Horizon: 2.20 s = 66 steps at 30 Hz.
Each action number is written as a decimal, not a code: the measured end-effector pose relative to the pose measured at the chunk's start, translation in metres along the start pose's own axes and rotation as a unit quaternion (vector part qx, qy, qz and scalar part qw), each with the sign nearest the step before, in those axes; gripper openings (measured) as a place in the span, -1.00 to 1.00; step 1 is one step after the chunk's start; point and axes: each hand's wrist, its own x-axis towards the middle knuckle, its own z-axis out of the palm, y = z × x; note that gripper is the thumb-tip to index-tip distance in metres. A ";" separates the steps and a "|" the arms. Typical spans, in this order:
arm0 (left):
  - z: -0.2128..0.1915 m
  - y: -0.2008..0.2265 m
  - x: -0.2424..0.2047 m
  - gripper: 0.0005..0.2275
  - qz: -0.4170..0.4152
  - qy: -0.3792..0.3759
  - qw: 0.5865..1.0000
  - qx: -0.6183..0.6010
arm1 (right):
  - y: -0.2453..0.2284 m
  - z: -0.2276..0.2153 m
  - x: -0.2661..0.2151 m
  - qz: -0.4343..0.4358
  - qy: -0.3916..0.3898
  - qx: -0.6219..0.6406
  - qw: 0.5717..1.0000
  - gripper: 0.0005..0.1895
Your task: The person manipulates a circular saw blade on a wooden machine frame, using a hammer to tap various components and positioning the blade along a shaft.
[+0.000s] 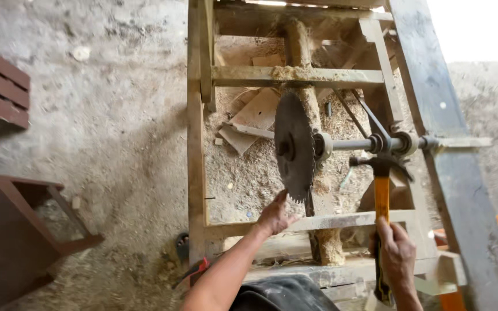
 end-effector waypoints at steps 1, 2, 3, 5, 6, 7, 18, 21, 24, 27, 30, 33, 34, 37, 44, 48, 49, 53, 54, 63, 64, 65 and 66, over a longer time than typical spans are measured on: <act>-0.010 -0.004 -0.004 -0.05 0.008 0.037 0.999 -0.013 | 0.030 0.001 0.001 0.032 -0.009 0.048 0.998 -0.59; -0.015 -0.005 -0.019 -0.10 0.010 0.071 0.997 -0.032 | 0.062 -0.002 -0.006 0.067 -0.019 0.088 0.994 -0.59; -0.025 -0.007 -0.035 -0.17 -0.038 0.060 0.996 -0.049 | 0.094 -0.003 -0.016 0.108 -0.024 0.072 0.991 -0.59; -0.055 -0.008 -0.045 -0.30 -0.134 0.057 0.986 -0.082 | 0.143 -0.002 -0.013 0.172 -0.038 0.037 0.984 -0.59; -0.075 -0.007 -0.049 -0.32 -0.156 0.073 0.980 -0.097 | 0.162 0.001 -0.010 0.173 -0.044 0.049 0.983 -0.57; -0.094 -0.006 -0.052 -0.34 -0.177 0.089 0.974 -0.112 | 0.178 0.003 -0.007 0.174 -0.050 0.062 0.982 -0.54; -0.137 -0.013 -0.002 -0.44 -0.148 0.129 0.980 -0.009 | 0.244 -0.008 -0.011 0.009 0.099 -0.362 0.927 -0.34; -0.132 -0.019 0.030 -0.47 -0.151 0.134 0.979 -0.014 | 0.216 -0.004 -0.008 0.014 0.093 -0.326 0.941 -0.24; -0.133 -0.030 0.067 -0.49 -0.113 0.163 0.980 -0.014 | 0.174 0.015 -0.008 -0.058 0.114 -0.248 0.960 -0.21; -0.116 -0.043 0.101 -0.54 -0.103 0.183 0.976 -0.065 | 0.134 0.052 -0.006 -0.122 0.092 -0.181 0.972 -0.23; -0.101 -0.050 0.131 -0.50 -0.274 0.142 0.911 -0.273 | 0.108 0.091 -0.007 -0.162 0.046 -0.103 0.980 -0.24; -0.097 -0.044 0.160 -0.49 -0.325 0.139 0.831 -0.430 | 0.098 0.116 0.011 -0.135 0.003 -0.145 0.980 -0.29; -0.097 -0.041 0.164 -0.51 -0.294 0.129 0.822 -0.471 | 0.098 0.122 0.020 -0.130 -0.010 -0.151 0.980 -0.30; -0.092 -0.034 0.164 -0.50 -0.248 0.107 0.854 -0.445 | 0.107 0.138 0.047 -0.136 -0.006 -0.184 0.973 -0.34; -0.104 -0.036 0.159 -0.66 -0.148 0.111 0.838 -0.514 | 0.111 0.177 0.091 -0.124 0.055 -0.290 0.947 -0.30; -0.124 -0.054 0.158 -0.54 0.055 0.205 0.916 -0.340 | 0.110 0.184 0.089 -0.155 0.090 -0.318 0.931 -0.31; -0.123 -0.056 0.159 -0.50 -0.060 0.224 0.822 -0.520 | 0.113 0.181 0.086 -0.153 0.085 -0.316 0.932 -0.32; -0.119 -0.055 0.180 -0.53 -0.321 0.220 0.772 -0.503 | 0.112 0.176 0.088 -0.157 0.088 -0.306 0.935 -0.38; -0.117 -0.056 0.184 -0.51 -0.358 0.175 0.795 -0.457 | 0.110 0.177 0.089 -0.160 0.090 -0.304 0.935 -0.40; -0.090 -0.076 0.169 -0.75 -0.140 -0.009 0.812 -0.566 | 0.115 0.179 0.084 -0.161 0.100 -0.292 0.938 -0.47; -0.096 -0.075 0.171 -0.80 -0.120 0.013 0.800 -0.587 | 0.113 0.179 0.089 -0.158 0.093 -0.293 0.938 -0.47; -0.101 -0.071 0.173 -0.81 -0.099 0.036 0.787 -0.608 | 0.112 0.179 0.093 -0.155 0.086 -0.295 0.939 -0.48; -0.108 -0.067 0.175 -0.82 -0.135 0.091 0.747 -0.645 | 0.111 0.180 0.094 -0.153 0.080 -0.296 0.939 -0.48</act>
